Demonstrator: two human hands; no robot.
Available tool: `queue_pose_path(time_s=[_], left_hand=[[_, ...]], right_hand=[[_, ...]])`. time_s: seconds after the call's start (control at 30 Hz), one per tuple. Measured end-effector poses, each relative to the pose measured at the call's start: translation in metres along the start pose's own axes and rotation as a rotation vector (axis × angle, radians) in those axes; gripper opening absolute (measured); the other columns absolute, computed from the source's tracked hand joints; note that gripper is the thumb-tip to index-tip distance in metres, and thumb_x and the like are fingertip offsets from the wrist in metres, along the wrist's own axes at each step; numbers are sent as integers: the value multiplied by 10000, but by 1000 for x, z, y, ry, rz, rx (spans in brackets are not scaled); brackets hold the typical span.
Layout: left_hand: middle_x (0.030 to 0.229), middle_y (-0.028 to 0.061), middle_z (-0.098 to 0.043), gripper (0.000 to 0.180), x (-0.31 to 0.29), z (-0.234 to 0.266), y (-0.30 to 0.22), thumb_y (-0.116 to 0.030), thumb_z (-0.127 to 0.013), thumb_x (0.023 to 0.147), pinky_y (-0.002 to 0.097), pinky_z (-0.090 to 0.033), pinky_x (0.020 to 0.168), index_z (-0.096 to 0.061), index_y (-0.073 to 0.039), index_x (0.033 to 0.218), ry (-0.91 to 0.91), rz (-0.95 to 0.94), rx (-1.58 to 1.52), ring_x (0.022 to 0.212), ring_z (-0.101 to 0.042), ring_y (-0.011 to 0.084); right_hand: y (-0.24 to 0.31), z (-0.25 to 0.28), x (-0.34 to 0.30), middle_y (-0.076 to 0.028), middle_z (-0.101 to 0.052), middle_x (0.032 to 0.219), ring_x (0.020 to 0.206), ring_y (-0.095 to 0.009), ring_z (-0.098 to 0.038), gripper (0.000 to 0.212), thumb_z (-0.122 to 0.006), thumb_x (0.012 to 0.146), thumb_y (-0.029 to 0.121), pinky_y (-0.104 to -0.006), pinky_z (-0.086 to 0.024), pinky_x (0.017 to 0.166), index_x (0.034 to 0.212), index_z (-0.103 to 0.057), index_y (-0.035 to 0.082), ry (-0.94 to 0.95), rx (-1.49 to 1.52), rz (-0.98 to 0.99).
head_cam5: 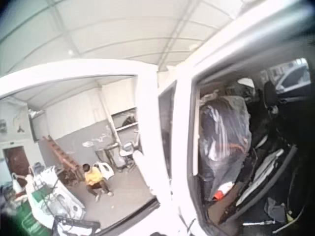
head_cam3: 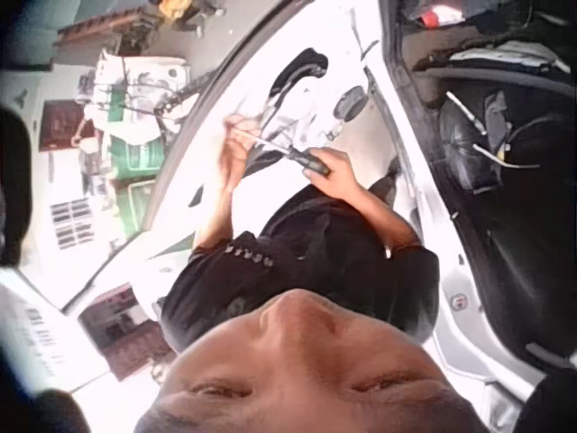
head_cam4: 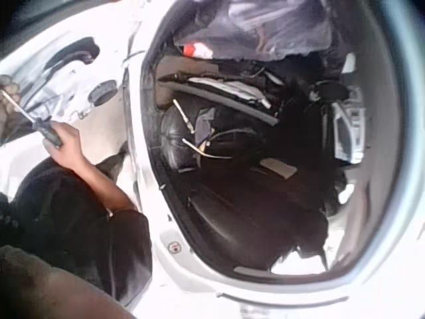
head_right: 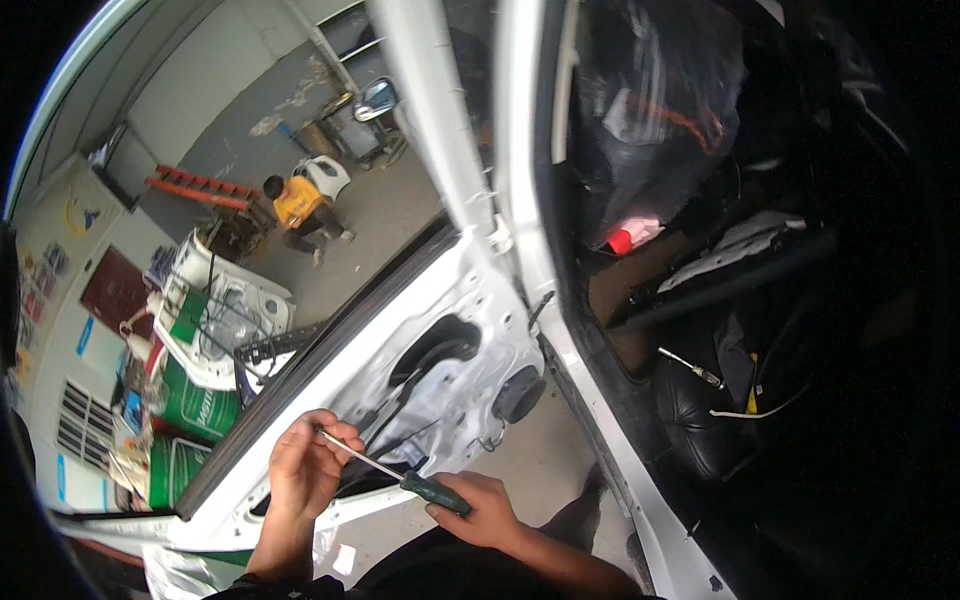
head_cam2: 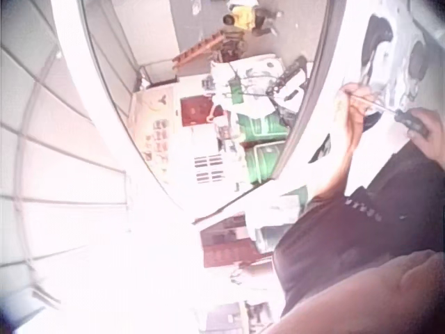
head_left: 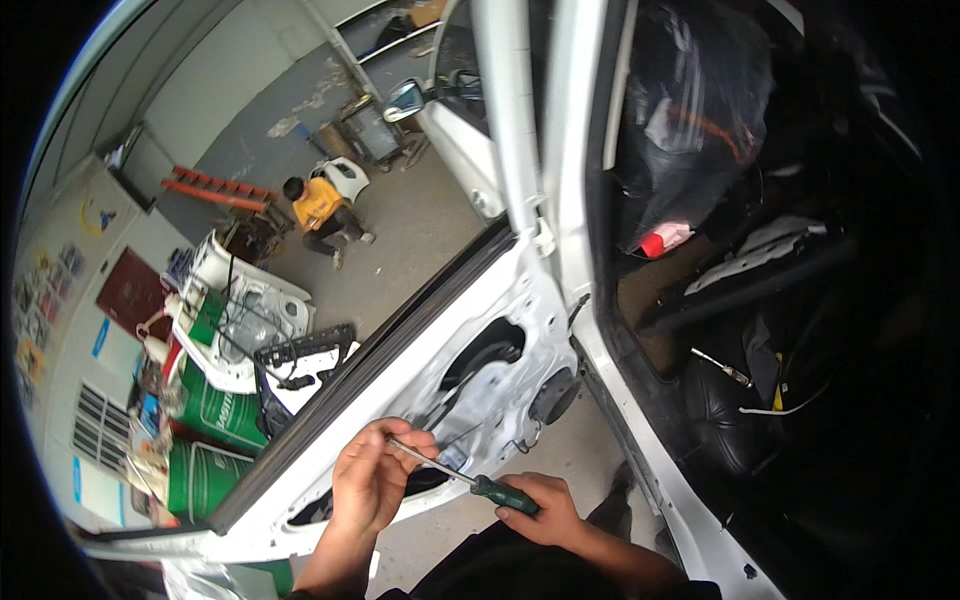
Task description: The person applies lubricant to a long black rubber weatherstrip, then installs it along the top edge of a white car door frame. They use a screwdriver to press the seal into place and secure it with screws along the door jamb.
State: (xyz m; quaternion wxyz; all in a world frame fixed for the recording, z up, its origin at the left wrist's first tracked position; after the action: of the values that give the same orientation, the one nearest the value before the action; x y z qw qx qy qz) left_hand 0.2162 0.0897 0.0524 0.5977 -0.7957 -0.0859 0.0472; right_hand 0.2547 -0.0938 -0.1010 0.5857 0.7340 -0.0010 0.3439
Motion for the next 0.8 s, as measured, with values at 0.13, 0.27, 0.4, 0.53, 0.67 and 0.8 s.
queue_pose_path(time_s=[0.13,0.27,0.4,0.53,0.67,0.8], left_hand=[[1078,253,-632,325,-73,67,-9,-235,-461,992,452,-480,928,-546,53,1117,-53,0,-95,982,-635,340],[1119,243,-627,348,-141,131,-26,-270,-497,983,430,-468,950,-554,43,1126,-128,-9,-58,1019,-627,307],[1069,201,-665,291,-199,192,-42,-261,-490,987,369,-493,854,-576,7,1061,-376,-184,-146,909,-653,247],[832,119,-664,307,-290,259,-35,-305,-489,984,311,-495,670,-591,-16,977,-756,-298,-30,702,-606,175],[736,60,-596,326,-357,328,-48,-324,-461,995,283,-441,588,-561,-29,901,-1094,-446,291,638,-543,134],[831,70,-626,336,-378,406,-108,-313,-458,998,283,-460,711,-576,-7,923,-1139,-696,514,771,-572,134]], right_hand=[[29,-81,-44,-131,-631,785,671,-244,-626,286,-703,771,121,-320,-495,662,1016,-627,-5,46,-37,-129],[45,-163,-90,-79,-645,743,680,-128,-599,220,-665,808,101,-352,-476,911,994,-633,-13,109,150,-352],[96,-221,-98,-5,-577,758,692,-74,-500,237,-646,822,112,-255,-416,693,1009,-619,-30,174,174,-334],[129,-264,-106,24,-530,738,676,-56,-449,246,-647,823,125,-223,-381,604,1011,-614,-30,314,155,-399],[126,-295,-139,7,-578,748,677,-60,-510,235,-665,839,91,-224,-439,632,1045,-616,-10,419,181,-406],[140,-345,-155,18,-560,736,666,-56,-494,255,-656,858,121,-225,-423,611,1073,-604,-7,481,230,-536]])
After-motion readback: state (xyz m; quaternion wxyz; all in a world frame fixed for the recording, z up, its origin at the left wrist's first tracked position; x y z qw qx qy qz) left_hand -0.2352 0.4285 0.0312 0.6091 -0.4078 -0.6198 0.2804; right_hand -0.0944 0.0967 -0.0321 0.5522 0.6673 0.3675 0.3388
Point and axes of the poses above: each hand's wrist, its own x-axis towards the middle knuckle, its own z-axis out of the back of the hand, y = z × x, the point moved 1 cm from there along x, towards the middle knuckle
